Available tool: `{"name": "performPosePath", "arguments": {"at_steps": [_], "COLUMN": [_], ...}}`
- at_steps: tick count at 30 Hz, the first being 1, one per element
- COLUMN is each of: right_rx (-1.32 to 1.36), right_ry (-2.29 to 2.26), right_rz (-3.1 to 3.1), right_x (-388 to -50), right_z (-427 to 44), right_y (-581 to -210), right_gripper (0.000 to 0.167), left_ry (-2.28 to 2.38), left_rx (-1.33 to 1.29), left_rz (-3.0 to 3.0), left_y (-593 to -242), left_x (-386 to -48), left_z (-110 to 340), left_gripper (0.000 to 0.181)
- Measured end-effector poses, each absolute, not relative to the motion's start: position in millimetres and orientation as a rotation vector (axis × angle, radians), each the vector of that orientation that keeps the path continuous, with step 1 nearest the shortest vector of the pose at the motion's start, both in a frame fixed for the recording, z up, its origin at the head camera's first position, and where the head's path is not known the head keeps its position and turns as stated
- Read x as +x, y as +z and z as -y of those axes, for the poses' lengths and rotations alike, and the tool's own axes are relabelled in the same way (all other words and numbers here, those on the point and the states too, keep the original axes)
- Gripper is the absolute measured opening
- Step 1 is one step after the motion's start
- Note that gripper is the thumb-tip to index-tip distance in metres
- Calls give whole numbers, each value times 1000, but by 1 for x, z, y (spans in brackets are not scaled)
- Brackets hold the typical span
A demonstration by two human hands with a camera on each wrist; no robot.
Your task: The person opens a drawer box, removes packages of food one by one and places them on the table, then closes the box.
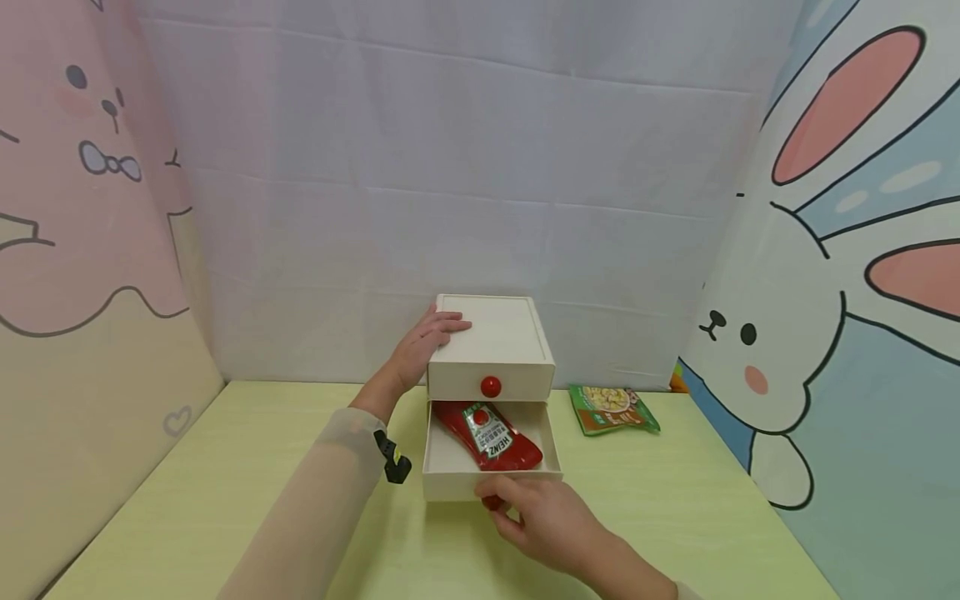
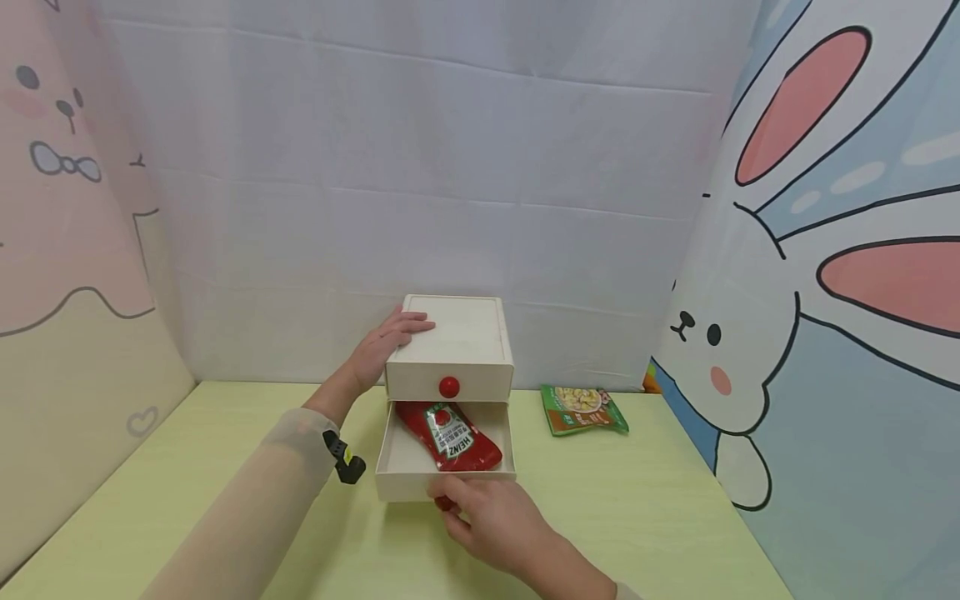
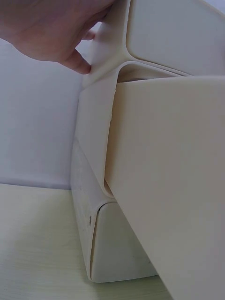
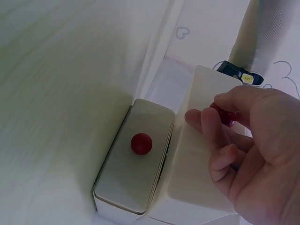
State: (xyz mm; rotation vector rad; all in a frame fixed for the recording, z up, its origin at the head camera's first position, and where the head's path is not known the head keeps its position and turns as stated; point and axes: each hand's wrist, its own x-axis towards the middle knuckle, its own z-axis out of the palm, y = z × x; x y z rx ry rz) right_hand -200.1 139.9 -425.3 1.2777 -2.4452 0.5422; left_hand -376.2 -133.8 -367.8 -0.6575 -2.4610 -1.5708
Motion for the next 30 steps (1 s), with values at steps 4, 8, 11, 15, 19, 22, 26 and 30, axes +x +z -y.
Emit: {"name": "performPosePath", "arguments": {"at_steps": [4, 8, 11, 15, 19, 22, 26, 30], "right_rx": [1285, 1296, 1302, 1309, 1326, 1339, 1352, 1363], "right_ry": [548, 551, 546, 558, 588, 606, 608, 613], "right_rz": [2444, 2445, 2463, 2516, 2567, 2590, 2599, 2608], "right_x": [-197, -195, -193, -190, -187, -185, -184, -182], "right_z": [-140, -141, -142, -144, -144, -145, -145, -146], "right_y": [-424, -424, -423, -422, -421, -420, -421, -422], "right_gripper": [31, 31, 31, 30, 28, 29, 29, 28], "left_ry": [-1569, -1563, -1560, -1557, -1559, -1557, -1560, -1573], "left_rx": [-655, -660, -660, -656, -653, -654, -657, -651], "left_rz": [2462, 2461, 2465, 2471, 2470, 2467, 2462, 2460], "left_y": [-367, -366, -366, -365, -366, -366, -366, -366], "left_x": [-376, -375, -374, -373, -374, -374, -373, -373], "left_z": [133, 133, 133, 133, 133, 133, 134, 133], "left_gripper": [50, 50, 50, 50, 51, 51, 50, 50]}}
